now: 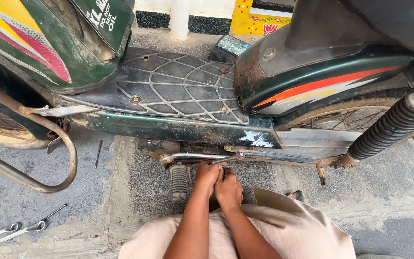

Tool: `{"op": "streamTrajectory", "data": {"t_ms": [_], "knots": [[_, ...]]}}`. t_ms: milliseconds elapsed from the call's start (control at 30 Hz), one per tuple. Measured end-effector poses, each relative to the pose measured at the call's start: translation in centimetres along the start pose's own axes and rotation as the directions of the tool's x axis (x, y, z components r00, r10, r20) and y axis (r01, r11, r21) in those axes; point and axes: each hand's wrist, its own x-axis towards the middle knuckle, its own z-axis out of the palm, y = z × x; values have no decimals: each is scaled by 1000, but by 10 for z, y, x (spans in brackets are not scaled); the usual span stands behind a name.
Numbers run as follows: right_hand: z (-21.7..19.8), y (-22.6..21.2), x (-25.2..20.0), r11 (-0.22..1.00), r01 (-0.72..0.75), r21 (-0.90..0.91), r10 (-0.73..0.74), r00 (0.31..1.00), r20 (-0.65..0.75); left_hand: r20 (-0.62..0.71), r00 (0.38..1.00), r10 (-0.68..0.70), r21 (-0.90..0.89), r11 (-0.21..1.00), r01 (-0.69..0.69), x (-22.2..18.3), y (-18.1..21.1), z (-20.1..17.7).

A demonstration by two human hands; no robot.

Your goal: The person sits on the floor beside a green scooter and uses a green-handled screwdriver to unscrew and tighten screws on the scooter's footrest and side panel area. They pick up screws from the floor, position them, and drive them in by hand with the screwdriver.

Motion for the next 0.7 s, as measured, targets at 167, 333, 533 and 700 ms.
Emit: {"op": "streamTrajectory", "data": {"t_ms": [167,333,533,700], "knots": [[-2,-5,-4,1000,-10,-24,10,1000,-16,8,1000,0,-39,999,0,3,-3,1],[-11,-12,-17,998,-1,-56,-2,999,-44,-25,1000,-12,-6,1000,12,-12,15,5],[-5,-8,-14,992,51,-115,-61,995,-85,6,998,-68,-111,991,68,-10,12,5],[-4,-10,-15,991,93,-91,-100,993,-68,-6,993,-121,-35,992,121,-22,29,3]]}}
